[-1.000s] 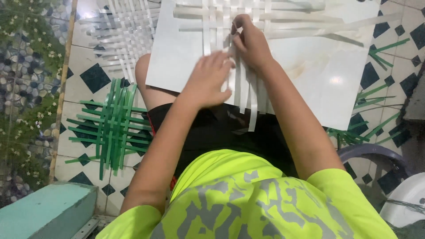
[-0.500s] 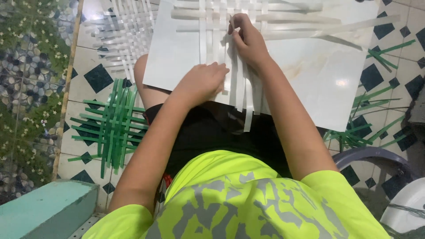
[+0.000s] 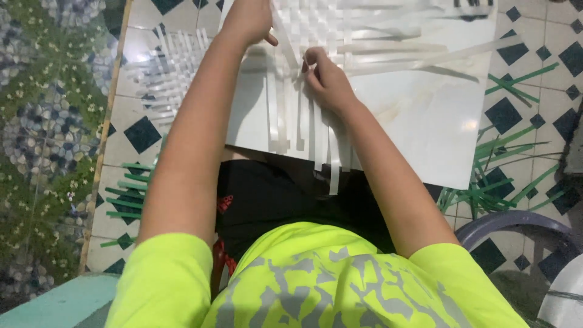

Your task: Weaving white plastic strips together on a flat surface to create a mat.

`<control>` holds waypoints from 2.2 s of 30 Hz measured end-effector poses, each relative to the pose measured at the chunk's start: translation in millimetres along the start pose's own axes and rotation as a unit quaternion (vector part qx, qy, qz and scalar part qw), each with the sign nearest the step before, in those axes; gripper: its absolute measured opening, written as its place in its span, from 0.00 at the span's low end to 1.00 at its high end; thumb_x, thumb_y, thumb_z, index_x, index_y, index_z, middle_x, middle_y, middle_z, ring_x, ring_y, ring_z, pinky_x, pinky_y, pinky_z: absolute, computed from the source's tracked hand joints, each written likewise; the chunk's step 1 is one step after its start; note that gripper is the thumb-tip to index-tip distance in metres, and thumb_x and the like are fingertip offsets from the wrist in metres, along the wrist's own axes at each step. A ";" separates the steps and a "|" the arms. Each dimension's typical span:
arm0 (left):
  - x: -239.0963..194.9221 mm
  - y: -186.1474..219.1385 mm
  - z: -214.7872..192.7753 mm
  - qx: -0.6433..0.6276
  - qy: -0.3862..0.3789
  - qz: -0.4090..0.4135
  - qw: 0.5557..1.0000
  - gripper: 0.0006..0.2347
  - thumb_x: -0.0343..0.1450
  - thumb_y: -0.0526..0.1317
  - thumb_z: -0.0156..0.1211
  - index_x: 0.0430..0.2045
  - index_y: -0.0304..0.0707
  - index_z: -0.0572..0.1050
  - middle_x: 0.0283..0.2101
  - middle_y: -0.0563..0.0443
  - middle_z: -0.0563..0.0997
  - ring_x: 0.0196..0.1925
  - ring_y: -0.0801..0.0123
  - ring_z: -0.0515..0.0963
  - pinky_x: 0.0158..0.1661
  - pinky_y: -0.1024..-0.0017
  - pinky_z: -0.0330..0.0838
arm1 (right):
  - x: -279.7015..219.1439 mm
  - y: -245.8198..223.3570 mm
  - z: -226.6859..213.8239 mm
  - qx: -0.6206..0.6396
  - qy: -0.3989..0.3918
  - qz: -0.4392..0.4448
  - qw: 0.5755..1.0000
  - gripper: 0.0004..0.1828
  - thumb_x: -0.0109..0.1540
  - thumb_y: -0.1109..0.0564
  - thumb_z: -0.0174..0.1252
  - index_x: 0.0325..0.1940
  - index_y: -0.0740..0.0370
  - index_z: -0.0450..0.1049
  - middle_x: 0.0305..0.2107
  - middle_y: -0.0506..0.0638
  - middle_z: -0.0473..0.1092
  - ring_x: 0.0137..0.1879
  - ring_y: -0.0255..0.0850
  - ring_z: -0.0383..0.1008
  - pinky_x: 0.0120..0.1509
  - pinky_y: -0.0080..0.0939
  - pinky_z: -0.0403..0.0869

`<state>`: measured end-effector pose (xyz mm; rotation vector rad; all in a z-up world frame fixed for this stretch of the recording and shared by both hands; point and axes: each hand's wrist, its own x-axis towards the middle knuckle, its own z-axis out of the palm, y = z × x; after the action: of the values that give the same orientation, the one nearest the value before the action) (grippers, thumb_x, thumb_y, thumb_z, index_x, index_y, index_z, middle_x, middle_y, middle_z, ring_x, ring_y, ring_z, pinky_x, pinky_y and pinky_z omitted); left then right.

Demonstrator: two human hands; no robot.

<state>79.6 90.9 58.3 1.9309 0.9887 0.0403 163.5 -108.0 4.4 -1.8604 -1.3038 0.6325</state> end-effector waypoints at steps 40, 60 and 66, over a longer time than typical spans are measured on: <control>-128.7 -104.4 75.4 0.221 0.140 0.160 0.952 0.23 0.73 0.52 0.50 0.61 0.44 0.61 0.64 0.50 0.66 0.70 0.52 0.55 0.63 0.54 0.47 | 10.1 -1.8 3.0 -0.075 -0.057 -0.043 0.995 0.15 0.61 0.51 0.62 0.51 0.50 0.72 0.35 0.45 0.63 0.38 0.37 0.64 0.43 0.37 0.65; -125.2 -111.1 81.4 0.266 0.142 0.170 0.938 0.22 0.75 0.53 0.41 0.64 0.49 0.61 0.68 0.57 0.63 0.71 0.56 0.52 0.63 0.54 0.44 | 10.5 47.2 -20.6 -0.024 0.127 -0.109 0.986 0.09 0.61 0.68 0.51 0.42 0.61 0.73 0.39 0.51 0.68 0.42 0.39 0.67 0.42 0.34 0.67; -128.8 -103.2 81.3 0.303 0.125 0.165 0.930 0.21 0.76 0.45 0.38 0.67 0.58 0.55 0.68 0.53 0.59 0.72 0.54 0.49 0.63 0.51 0.41 | -53.0 41.2 -41.6 -0.134 0.245 -0.003 0.960 0.08 0.63 0.61 0.48 0.40 0.64 0.73 0.39 0.53 0.64 0.52 0.48 0.60 0.54 0.45 0.64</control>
<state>-38.5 -26.8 -19.5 2.7059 0.8888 0.1976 198.9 -177.8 -6.1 -2.0554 -1.0960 -0.0255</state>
